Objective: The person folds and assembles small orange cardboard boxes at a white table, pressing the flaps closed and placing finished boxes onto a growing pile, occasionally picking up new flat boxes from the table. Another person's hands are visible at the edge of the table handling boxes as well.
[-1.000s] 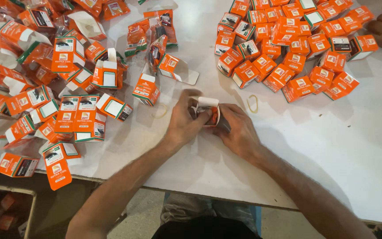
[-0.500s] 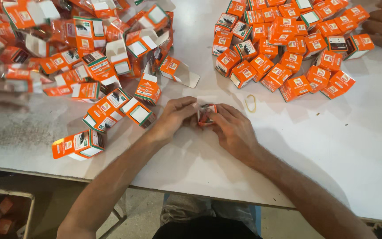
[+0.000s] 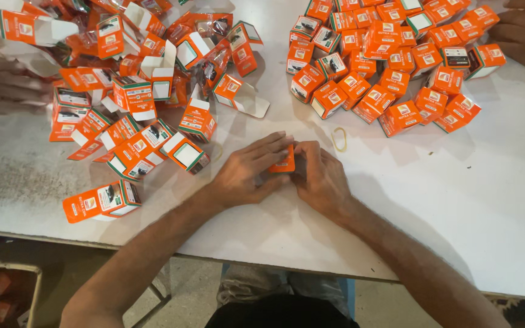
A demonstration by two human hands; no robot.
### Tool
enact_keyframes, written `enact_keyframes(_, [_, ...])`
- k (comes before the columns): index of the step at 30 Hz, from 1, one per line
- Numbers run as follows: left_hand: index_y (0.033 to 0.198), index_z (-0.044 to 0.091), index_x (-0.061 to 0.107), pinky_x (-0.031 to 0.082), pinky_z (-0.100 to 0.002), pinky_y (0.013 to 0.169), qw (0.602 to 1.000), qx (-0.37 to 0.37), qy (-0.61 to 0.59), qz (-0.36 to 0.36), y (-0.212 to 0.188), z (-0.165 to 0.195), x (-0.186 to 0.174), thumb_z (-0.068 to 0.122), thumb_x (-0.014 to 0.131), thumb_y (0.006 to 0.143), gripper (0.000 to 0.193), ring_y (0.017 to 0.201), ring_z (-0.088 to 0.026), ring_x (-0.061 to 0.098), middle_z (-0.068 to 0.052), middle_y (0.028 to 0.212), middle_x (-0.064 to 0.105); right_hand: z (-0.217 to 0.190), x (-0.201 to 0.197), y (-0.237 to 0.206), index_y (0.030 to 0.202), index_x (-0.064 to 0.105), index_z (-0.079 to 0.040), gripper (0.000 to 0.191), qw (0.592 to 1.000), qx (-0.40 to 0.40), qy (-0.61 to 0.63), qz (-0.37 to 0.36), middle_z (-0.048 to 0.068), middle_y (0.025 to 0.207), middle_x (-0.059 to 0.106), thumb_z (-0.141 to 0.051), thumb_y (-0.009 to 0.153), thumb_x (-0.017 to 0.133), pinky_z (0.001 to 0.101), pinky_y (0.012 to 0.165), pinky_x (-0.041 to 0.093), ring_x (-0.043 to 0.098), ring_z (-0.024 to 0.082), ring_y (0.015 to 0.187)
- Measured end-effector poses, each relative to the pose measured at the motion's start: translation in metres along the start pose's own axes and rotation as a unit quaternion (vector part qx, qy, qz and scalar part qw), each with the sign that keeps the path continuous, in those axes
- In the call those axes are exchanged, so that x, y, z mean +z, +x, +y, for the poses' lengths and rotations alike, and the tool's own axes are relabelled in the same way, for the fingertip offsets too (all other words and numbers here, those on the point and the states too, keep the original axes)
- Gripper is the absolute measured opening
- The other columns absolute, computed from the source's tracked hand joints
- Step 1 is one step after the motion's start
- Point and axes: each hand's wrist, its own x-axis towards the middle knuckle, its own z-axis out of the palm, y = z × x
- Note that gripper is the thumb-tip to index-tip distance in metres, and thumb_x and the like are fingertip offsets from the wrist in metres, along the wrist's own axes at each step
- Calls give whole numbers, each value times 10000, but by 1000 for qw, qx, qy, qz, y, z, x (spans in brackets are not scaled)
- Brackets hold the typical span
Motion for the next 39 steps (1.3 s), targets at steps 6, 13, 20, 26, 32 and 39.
enact_keyframes(6, [1149,67,668,533,-433,1144,995,-87,-52,18,-1,-3,3,65,764,929,240,1409,-353,588,-150,1444,629,0,-3,2,1195,448,-44,587,999,27,22,-23,179,1090,707,-35,747,827,480,782,556,686,410,1001])
enact_keyframes(13, [1156,110,645,351,-590,1227,986,35,154,-48,-10,1,-11,148,809,855,345,1462,-396,457,-187,1534,526,0,-3,-1,1150,612,-126,446,995,-95,-37,-9,139,1221,699,22,772,796,455,866,563,687,356,1068])
enact_keyframes(20, [1399,-29,535,422,-585,1042,888,-134,430,91,-32,-24,-68,232,796,896,624,1214,-445,553,-287,1398,560,-2,-38,40,1402,437,-39,653,942,-148,-194,228,277,1443,445,-93,861,799,519,1057,479,512,463,1296])
enact_keyframes(26, [1350,-12,550,544,-488,890,895,-259,323,166,-17,-17,-85,196,773,964,492,1043,-381,659,-209,1180,663,-22,0,14,1507,353,-35,716,988,17,150,-22,200,1549,462,-174,928,751,430,1118,488,529,322,1390])
enact_keyframes(32, [1259,55,567,575,-447,911,985,-138,46,97,-24,21,-29,74,695,936,348,1042,-362,691,-201,1169,693,-7,18,5,1543,311,-7,668,894,137,419,-83,212,1407,571,-102,988,671,368,1090,456,565,316,1365])
enact_keyframes(39, [1399,-50,431,544,-502,804,842,-318,436,4,-17,-113,-102,54,720,692,771,1172,-467,543,-310,1461,441,-3,15,3,1365,493,76,668,999,4,54,-4,270,1239,631,-178,844,825,473,933,514,612,416,1141])
